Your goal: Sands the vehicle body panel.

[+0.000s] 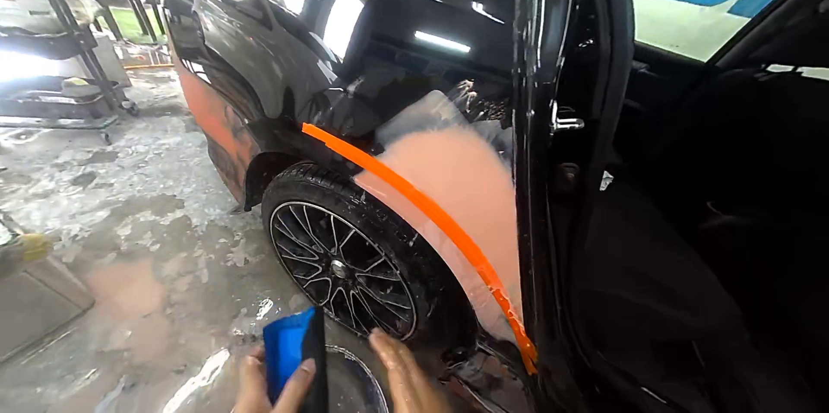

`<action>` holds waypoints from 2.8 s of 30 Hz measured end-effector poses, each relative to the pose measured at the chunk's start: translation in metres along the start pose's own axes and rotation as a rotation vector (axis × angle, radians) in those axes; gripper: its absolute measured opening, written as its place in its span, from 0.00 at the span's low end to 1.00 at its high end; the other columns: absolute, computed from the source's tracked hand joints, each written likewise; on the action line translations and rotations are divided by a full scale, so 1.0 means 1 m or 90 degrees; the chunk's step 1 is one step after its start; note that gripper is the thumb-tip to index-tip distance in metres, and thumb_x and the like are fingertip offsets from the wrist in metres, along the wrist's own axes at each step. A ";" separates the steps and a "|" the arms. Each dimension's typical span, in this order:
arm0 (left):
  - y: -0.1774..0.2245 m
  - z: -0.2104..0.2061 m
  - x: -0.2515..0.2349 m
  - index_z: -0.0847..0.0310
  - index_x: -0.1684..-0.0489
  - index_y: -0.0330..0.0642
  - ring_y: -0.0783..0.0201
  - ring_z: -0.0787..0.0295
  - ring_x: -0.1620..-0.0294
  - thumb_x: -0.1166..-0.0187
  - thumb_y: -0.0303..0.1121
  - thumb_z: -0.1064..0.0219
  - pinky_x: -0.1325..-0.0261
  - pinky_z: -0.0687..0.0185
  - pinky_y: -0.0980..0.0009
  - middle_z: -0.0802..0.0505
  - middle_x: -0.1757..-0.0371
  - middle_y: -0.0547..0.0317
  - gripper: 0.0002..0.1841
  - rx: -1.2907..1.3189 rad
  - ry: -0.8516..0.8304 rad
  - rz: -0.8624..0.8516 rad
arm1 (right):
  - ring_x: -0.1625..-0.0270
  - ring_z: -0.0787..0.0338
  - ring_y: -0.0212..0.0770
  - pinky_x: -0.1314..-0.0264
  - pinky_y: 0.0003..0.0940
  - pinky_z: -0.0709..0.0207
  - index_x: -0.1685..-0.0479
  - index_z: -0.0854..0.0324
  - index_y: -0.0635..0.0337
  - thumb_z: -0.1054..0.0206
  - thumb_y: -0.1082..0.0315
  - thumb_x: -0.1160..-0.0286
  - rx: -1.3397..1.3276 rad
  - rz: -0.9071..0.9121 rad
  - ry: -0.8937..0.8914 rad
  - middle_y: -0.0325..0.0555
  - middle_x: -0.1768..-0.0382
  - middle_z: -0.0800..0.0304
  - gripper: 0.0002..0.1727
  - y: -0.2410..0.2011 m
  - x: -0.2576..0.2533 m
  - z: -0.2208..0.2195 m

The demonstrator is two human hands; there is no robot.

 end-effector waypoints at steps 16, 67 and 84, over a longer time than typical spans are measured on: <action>-0.001 -0.057 0.035 0.23 0.40 0.40 0.65 0.04 0.50 0.03 0.40 0.63 0.40 0.08 0.60 0.03 0.54 0.59 0.21 0.176 -0.152 0.049 | 0.17 0.25 0.57 0.29 0.49 0.14 0.13 0.37 0.64 0.13 0.31 0.72 -0.025 0.074 0.226 0.73 0.14 0.40 0.74 -0.002 0.004 -0.022; -0.075 -0.066 -0.115 0.13 0.38 0.42 0.49 0.13 0.34 0.29 0.37 0.38 0.30 0.20 0.47 0.08 0.39 0.47 0.21 -0.092 -0.524 -0.406 | 0.32 0.23 0.61 0.29 0.55 0.30 0.20 0.21 0.53 0.34 0.55 0.20 0.992 0.208 0.549 0.70 0.33 0.23 0.28 -0.074 -0.103 0.190; -0.087 -0.066 -0.131 0.12 0.41 0.46 0.44 0.12 0.37 0.33 0.35 0.32 0.37 0.19 0.41 0.07 0.42 0.49 0.20 -0.244 -0.498 -0.444 | 0.35 0.23 0.61 0.31 0.52 0.29 0.23 0.19 0.55 0.32 0.54 0.21 0.991 0.208 0.585 0.70 0.39 0.23 0.28 -0.094 -0.134 0.212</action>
Point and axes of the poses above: each hand's wrist, its own x-axis away from the middle knuckle, its own z-axis out of the back of the hand, y = z × x, the point moved 8 cm from there along -x, towards the middle knuckle
